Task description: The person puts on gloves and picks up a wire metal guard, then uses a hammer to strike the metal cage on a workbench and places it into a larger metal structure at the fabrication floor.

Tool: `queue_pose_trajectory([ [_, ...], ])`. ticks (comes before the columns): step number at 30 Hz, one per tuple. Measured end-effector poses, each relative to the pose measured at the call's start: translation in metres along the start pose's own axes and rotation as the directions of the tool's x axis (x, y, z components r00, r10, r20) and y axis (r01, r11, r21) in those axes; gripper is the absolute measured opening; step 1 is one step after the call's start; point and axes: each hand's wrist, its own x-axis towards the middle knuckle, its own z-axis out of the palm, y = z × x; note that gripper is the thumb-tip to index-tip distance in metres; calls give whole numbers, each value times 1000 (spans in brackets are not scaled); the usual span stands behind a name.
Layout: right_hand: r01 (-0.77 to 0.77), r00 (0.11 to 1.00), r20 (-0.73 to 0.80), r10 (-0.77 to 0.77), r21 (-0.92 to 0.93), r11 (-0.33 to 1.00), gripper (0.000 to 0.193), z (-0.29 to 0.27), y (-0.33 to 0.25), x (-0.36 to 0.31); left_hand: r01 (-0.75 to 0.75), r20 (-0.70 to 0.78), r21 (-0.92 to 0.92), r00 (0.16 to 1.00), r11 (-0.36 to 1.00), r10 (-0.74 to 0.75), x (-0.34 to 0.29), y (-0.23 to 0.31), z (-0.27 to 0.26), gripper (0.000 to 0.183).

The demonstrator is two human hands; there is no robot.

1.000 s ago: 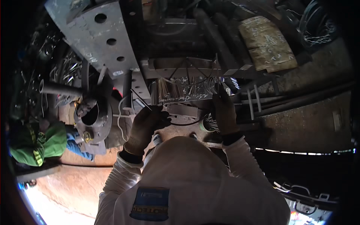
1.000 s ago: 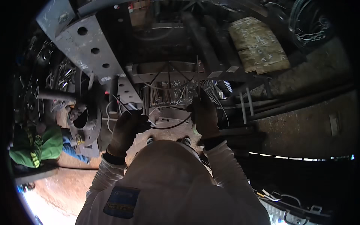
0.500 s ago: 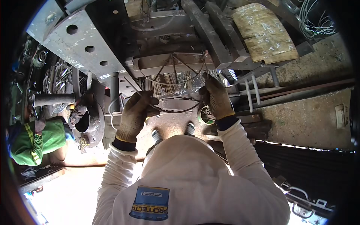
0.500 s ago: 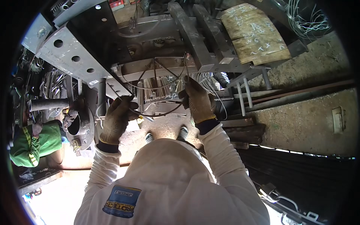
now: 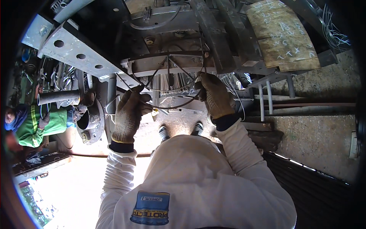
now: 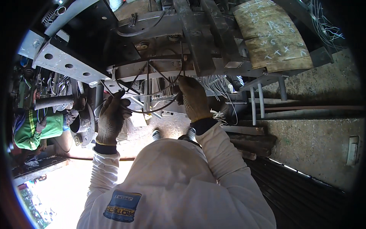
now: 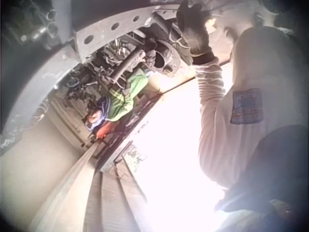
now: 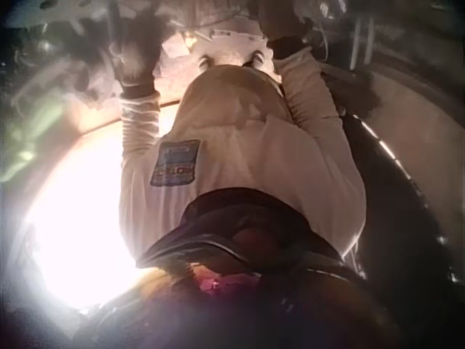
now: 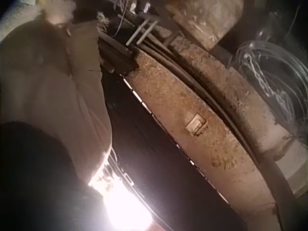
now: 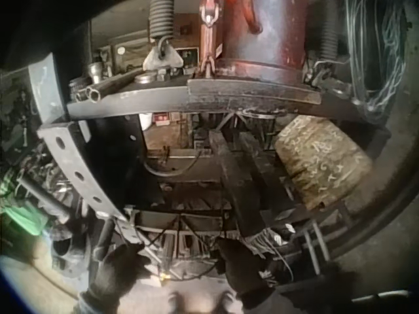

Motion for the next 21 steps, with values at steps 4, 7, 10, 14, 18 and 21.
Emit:
queue_pose_trajectory([
  [4,-2,999,35,0,65,998,30,-3,6,2,-132,-26,190,990,973,139,6,-8,2,36],
  [7,-32,998,64,28,69,997,29,-3,2,1,-142,-53,154,987,978,151,3,-7,4,35],
  [10,-15,998,57,12,51,999,29,-2,1,1,-101,-27,113,994,988,105,1,-4,2,29],
  [14,-30,997,70,24,90,995,28,-5,2,2,-63,-64,95,996,993,69,1,3,13,28],
  [18,-39,997,66,32,98,994,30,-2,1,2,-190,-32,223,979,956,202,-2,0,15,33],
  [21,-20,997,73,12,119,993,32,-5,3,6,-39,-116,138,992,990,55,-3,6,21,29],
])
